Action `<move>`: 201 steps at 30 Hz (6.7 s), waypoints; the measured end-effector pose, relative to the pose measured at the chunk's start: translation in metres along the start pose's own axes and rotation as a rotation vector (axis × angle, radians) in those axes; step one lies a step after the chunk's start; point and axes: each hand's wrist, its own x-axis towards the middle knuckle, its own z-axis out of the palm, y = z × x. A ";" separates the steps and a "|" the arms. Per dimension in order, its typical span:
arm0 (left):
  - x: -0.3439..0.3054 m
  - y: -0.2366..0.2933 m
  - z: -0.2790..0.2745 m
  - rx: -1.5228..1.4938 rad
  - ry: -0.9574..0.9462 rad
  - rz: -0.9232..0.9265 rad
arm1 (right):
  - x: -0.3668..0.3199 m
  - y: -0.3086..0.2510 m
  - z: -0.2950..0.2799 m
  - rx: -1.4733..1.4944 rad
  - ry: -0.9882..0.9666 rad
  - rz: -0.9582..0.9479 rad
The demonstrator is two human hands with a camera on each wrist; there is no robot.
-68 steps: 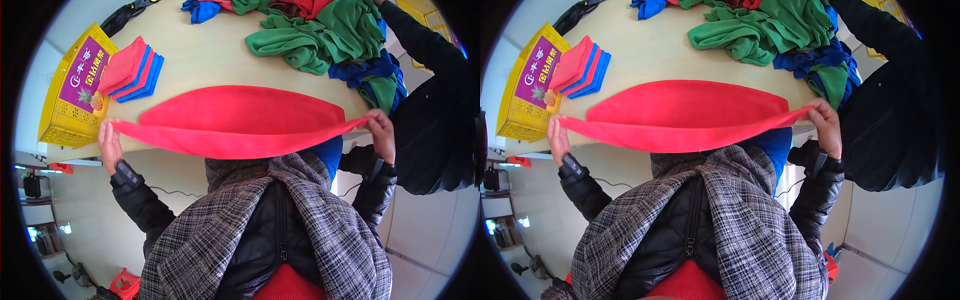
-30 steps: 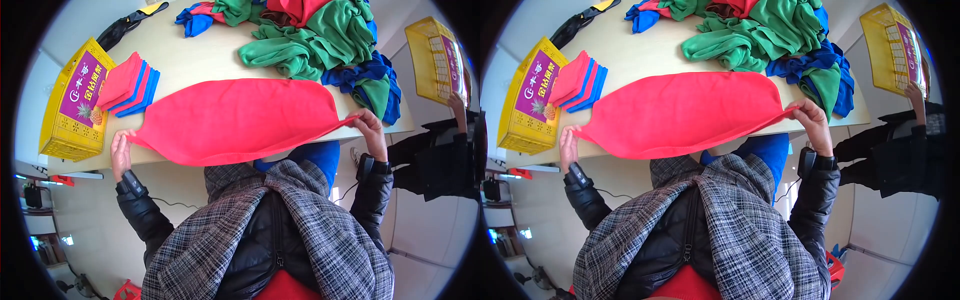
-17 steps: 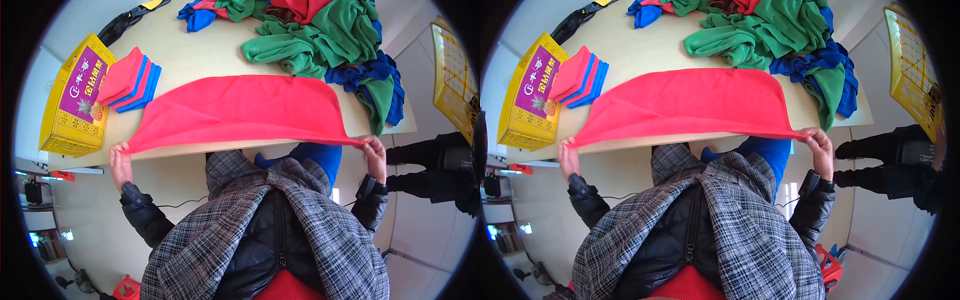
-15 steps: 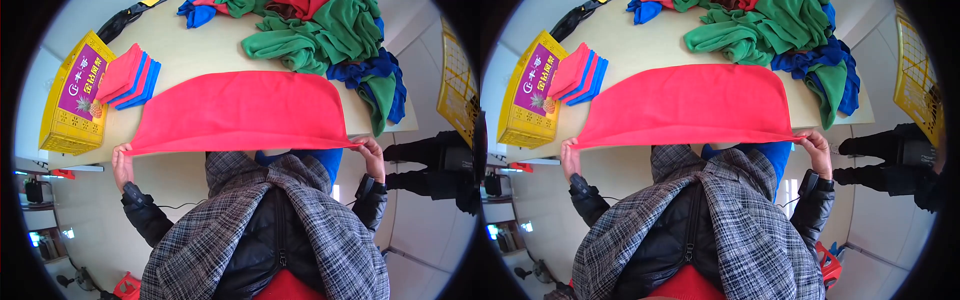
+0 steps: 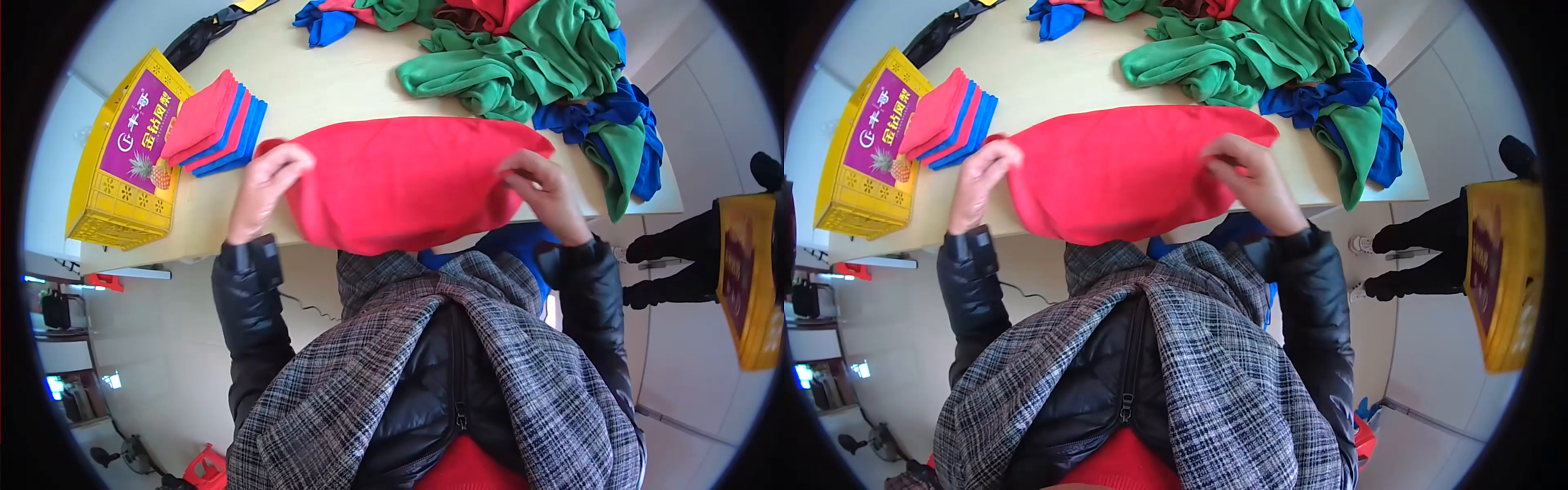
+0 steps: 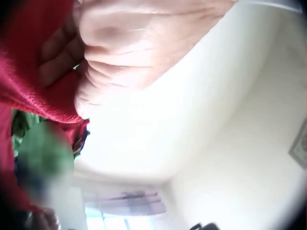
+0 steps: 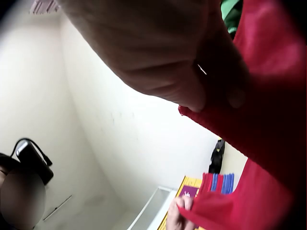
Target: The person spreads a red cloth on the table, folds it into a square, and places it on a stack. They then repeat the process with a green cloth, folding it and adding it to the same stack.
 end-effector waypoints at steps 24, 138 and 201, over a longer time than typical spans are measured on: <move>0.055 0.043 0.097 -0.615 -0.217 0.102 | 0.050 -0.047 0.063 0.200 0.070 -0.309; 0.028 0.176 -0.058 0.435 0.534 0.167 | 0.123 -0.087 -0.080 0.707 -0.270 -0.956; -0.103 -0.075 0.009 0.307 0.150 -0.127 | 0.068 0.071 0.046 -0.649 -0.231 -0.204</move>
